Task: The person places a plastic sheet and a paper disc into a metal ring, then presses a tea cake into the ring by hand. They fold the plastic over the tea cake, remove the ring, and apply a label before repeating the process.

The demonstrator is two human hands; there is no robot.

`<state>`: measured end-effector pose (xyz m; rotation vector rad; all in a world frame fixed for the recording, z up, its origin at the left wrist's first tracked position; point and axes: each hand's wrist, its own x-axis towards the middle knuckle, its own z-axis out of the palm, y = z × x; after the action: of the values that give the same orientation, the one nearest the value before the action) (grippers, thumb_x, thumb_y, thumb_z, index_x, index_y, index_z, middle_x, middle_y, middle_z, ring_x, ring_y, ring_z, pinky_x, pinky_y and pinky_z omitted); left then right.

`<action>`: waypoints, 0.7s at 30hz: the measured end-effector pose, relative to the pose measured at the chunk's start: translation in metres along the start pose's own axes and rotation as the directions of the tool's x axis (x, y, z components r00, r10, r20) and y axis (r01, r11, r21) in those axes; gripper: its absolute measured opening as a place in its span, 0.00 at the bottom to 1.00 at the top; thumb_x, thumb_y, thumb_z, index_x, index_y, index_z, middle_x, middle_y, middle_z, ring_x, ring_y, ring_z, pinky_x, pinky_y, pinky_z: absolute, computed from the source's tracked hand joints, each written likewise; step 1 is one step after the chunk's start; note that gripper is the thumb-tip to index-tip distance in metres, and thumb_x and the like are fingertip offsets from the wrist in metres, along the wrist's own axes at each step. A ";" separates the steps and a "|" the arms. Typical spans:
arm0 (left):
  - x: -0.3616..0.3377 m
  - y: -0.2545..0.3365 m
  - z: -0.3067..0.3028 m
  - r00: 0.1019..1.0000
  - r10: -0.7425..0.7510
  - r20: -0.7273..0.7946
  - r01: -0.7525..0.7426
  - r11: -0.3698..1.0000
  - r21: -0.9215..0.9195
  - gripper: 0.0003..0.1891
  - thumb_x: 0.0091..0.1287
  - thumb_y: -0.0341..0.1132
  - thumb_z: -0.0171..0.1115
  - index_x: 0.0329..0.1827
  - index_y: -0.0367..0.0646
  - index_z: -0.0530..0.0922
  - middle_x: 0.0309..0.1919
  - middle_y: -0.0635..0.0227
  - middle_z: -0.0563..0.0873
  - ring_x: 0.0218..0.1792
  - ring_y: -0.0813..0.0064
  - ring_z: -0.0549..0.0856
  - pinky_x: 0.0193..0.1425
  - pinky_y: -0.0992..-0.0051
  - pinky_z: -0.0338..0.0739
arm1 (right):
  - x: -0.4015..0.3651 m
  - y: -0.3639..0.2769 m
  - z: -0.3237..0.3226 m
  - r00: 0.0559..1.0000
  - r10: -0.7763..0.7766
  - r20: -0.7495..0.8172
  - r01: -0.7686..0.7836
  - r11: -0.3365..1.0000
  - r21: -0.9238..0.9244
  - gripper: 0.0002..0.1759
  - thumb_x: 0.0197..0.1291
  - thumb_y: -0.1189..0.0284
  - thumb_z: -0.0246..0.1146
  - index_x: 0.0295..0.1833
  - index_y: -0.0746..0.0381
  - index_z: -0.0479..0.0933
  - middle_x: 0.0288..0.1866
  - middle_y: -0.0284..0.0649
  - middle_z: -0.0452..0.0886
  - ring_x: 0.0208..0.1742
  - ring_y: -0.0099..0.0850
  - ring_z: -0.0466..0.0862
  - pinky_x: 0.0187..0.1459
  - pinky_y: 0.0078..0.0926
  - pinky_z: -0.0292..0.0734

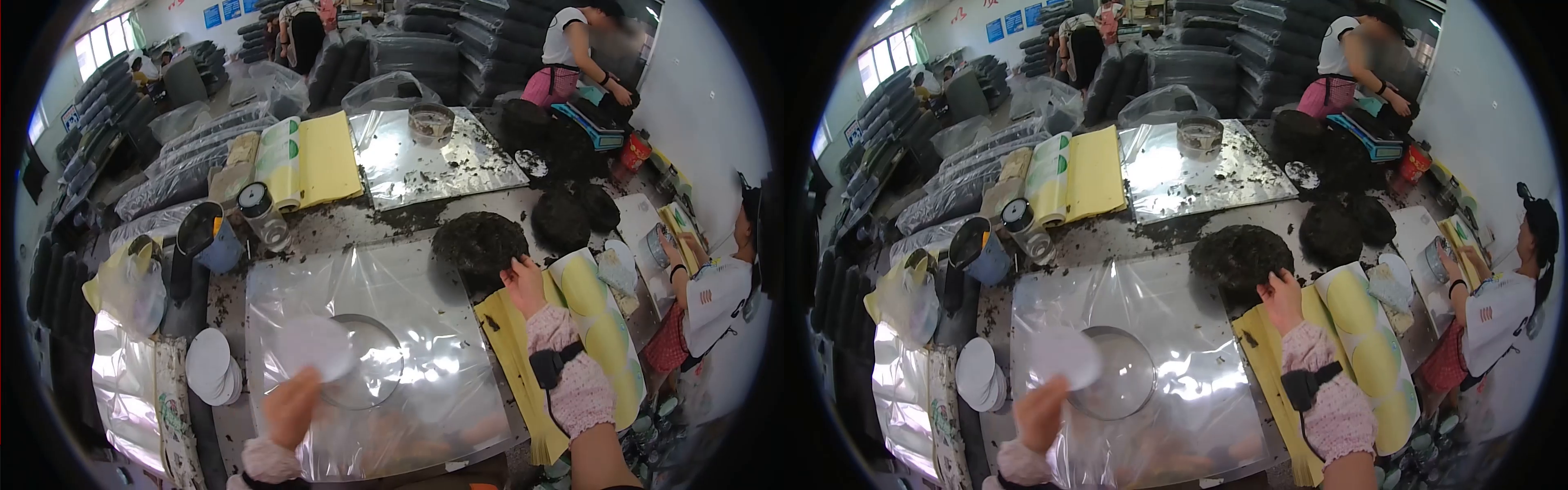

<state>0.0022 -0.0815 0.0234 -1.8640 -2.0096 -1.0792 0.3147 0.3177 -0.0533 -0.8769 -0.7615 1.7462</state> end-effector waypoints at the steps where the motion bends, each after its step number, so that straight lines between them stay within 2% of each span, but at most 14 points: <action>1: 0.001 0.011 0.021 0.994 0.015 0.108 -0.015 1.000 0.005 0.12 0.58 0.26 0.68 0.46 0.42 0.86 0.44 0.60 0.90 0.46 0.62 0.90 0.47 0.68 0.85 | -0.017 0.008 0.005 0.999 0.005 0.043 -0.006 1.000 0.026 0.08 0.73 0.77 0.54 0.53 0.58 0.75 0.48 0.36 0.82 0.46 0.29 0.82 0.49 0.30 0.80; 2: -0.001 0.015 0.037 0.977 0.025 0.210 -0.027 1.000 0.007 0.13 0.58 0.27 0.68 0.47 0.42 0.86 0.44 0.60 0.90 0.45 0.63 0.90 0.46 0.67 0.85 | -0.034 0.015 0.011 0.996 0.009 0.090 -0.013 0.999 0.047 0.08 0.73 0.77 0.54 0.53 0.59 0.74 0.48 0.37 0.82 0.47 0.29 0.82 0.49 0.30 0.80; 5: -0.011 0.014 0.047 0.968 0.011 0.250 -0.013 1.000 0.009 0.11 0.62 0.29 0.66 0.47 0.42 0.85 0.44 0.60 0.90 0.46 0.62 0.90 0.47 0.67 0.85 | -0.097 0.036 0.052 0.984 0.103 0.148 -0.131 0.973 0.191 0.10 0.74 0.77 0.53 0.57 0.61 0.72 0.52 0.41 0.82 0.53 0.34 0.83 0.56 0.37 0.81; 8: -0.011 0.016 0.029 0.952 -0.124 0.280 0.169 0.975 -0.143 0.13 0.68 0.30 0.61 0.54 0.39 0.83 0.48 0.58 0.88 0.50 0.62 0.89 0.53 0.68 0.83 | -0.149 0.068 0.075 0.929 0.269 0.254 -0.347 0.873 0.343 0.12 0.73 0.79 0.53 0.59 0.63 0.71 0.56 0.43 0.81 0.58 0.36 0.82 0.62 0.39 0.79; 10: -0.007 0.015 0.030 0.830 -0.510 0.226 0.548 0.673 -0.497 0.17 0.71 0.30 0.59 0.61 0.37 0.77 0.56 0.56 0.84 0.56 0.63 0.85 0.57 0.68 0.81 | -0.184 0.082 0.098 0.911 0.314 0.268 -0.395 0.850 0.349 0.11 0.73 0.80 0.54 0.58 0.64 0.71 0.55 0.42 0.81 0.55 0.34 0.83 0.60 0.34 0.80; 11: -0.007 0.013 0.026 0.700 -0.666 0.257 0.640 0.426 -0.639 0.19 0.72 0.30 0.57 0.65 0.36 0.74 0.59 0.55 0.82 0.60 0.63 0.83 0.59 0.68 0.80 | -0.194 0.089 0.102 0.902 0.339 0.267 -0.408 0.871 0.274 0.12 0.73 0.79 0.55 0.59 0.65 0.71 0.55 0.43 0.81 0.55 0.34 0.83 0.59 0.33 0.80; 14: -0.008 -0.003 0.018 0.713 -0.690 0.124 0.576 0.475 -0.666 0.24 0.73 0.29 0.55 0.71 0.34 0.66 0.68 0.53 0.72 0.66 0.63 0.76 0.66 0.66 0.73 | -0.220 0.101 0.113 0.896 0.381 0.229 -0.383 0.923 -0.038 0.15 0.72 0.76 0.58 0.62 0.66 0.71 0.54 0.42 0.82 0.53 0.32 0.84 0.57 0.30 0.80; 15: -0.015 -0.005 0.017 0.706 -0.666 0.239 0.653 0.483 -0.584 0.27 0.70 0.29 0.61 0.71 0.33 0.65 0.70 0.50 0.68 0.66 0.59 0.74 0.69 0.63 0.70 | -0.226 0.098 0.116 0.907 0.372 0.199 -0.330 0.920 -0.213 0.16 0.72 0.75 0.59 0.63 0.66 0.70 0.53 0.41 0.82 0.53 0.32 0.84 0.56 0.31 0.79; 16: -0.022 -0.004 0.019 0.773 -0.608 0.181 0.619 0.661 -0.424 0.28 0.69 0.30 0.63 0.71 0.33 0.66 0.68 0.49 0.68 0.64 0.57 0.75 0.69 0.62 0.70 | -0.228 0.095 0.116 0.918 0.359 0.170 -0.273 0.881 -0.388 0.18 0.72 0.75 0.59 0.64 0.66 0.70 0.53 0.41 0.81 0.53 0.32 0.83 0.56 0.31 0.79; 17: -0.027 -0.001 0.023 0.832 -0.537 0.136 0.554 0.797 -0.240 0.29 0.68 0.30 0.64 0.70 0.33 0.66 0.67 0.48 0.69 0.63 0.55 0.76 0.68 0.61 0.70 | -0.224 0.091 0.110 0.889 0.387 0.245 -0.216 0.826 -0.520 0.28 0.68 0.69 0.66 0.68 0.69 0.66 0.54 0.44 0.81 0.49 0.36 0.84 0.53 0.29 0.79; 18: -0.028 0.000 0.024 0.884 -0.454 0.108 0.460 0.887 -0.039 0.29 0.67 0.31 0.66 0.70 0.33 0.66 0.66 0.47 0.69 0.62 0.53 0.76 0.68 0.60 0.71 | -0.219 0.081 0.109 0.913 0.192 0.361 0.145 0.674 -0.724 0.33 0.66 0.65 0.67 0.68 0.72 0.64 0.53 0.47 0.80 0.48 0.38 0.84 0.52 0.29 0.79; 19: -0.022 -0.001 0.017 0.930 -0.361 0.074 0.340 0.918 0.206 0.40 0.58 0.39 0.77 0.71 0.33 0.66 0.62 0.45 0.71 0.59 0.49 0.77 0.62 0.61 0.75 | -0.212 0.065 0.115 0.854 0.030 0.520 0.470 0.386 -0.794 0.38 0.64 0.61 0.69 0.68 0.76 0.63 0.53 0.50 0.80 0.47 0.39 0.84 0.50 0.29 0.80; 20: -0.008 -0.001 0.008 0.925 -0.342 0.168 0.323 0.937 0.130 0.45 0.53 0.42 0.79 0.71 0.32 0.65 0.60 0.46 0.72 0.57 0.49 0.77 0.61 0.62 0.76 | -0.208 0.048 0.126 0.724 -0.061 0.687 0.689 0.014 -0.725 0.43 0.62 0.57 0.71 0.68 0.79 0.62 0.53 0.54 0.79 0.45 0.41 0.85 0.48 0.28 0.81; 21: 0.020 0.004 -0.008 0.908 -0.318 0.273 0.317 0.947 0.047 0.51 0.49 0.46 0.81 0.72 0.31 0.64 0.59 0.47 0.72 0.56 0.50 0.78 0.59 0.62 0.77 | -0.207 0.028 0.149 0.731 0.007 0.682 0.676 -0.141 -0.723 0.57 0.51 0.51 0.76 0.69 0.84 0.56 0.49 0.57 0.77 0.41 0.47 0.85 0.43 0.31 0.82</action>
<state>0.0000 -0.0706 0.0426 -1.8130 -2.5437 -0.9246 0.2264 0.0988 0.0474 -0.8803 -2.6131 0.4802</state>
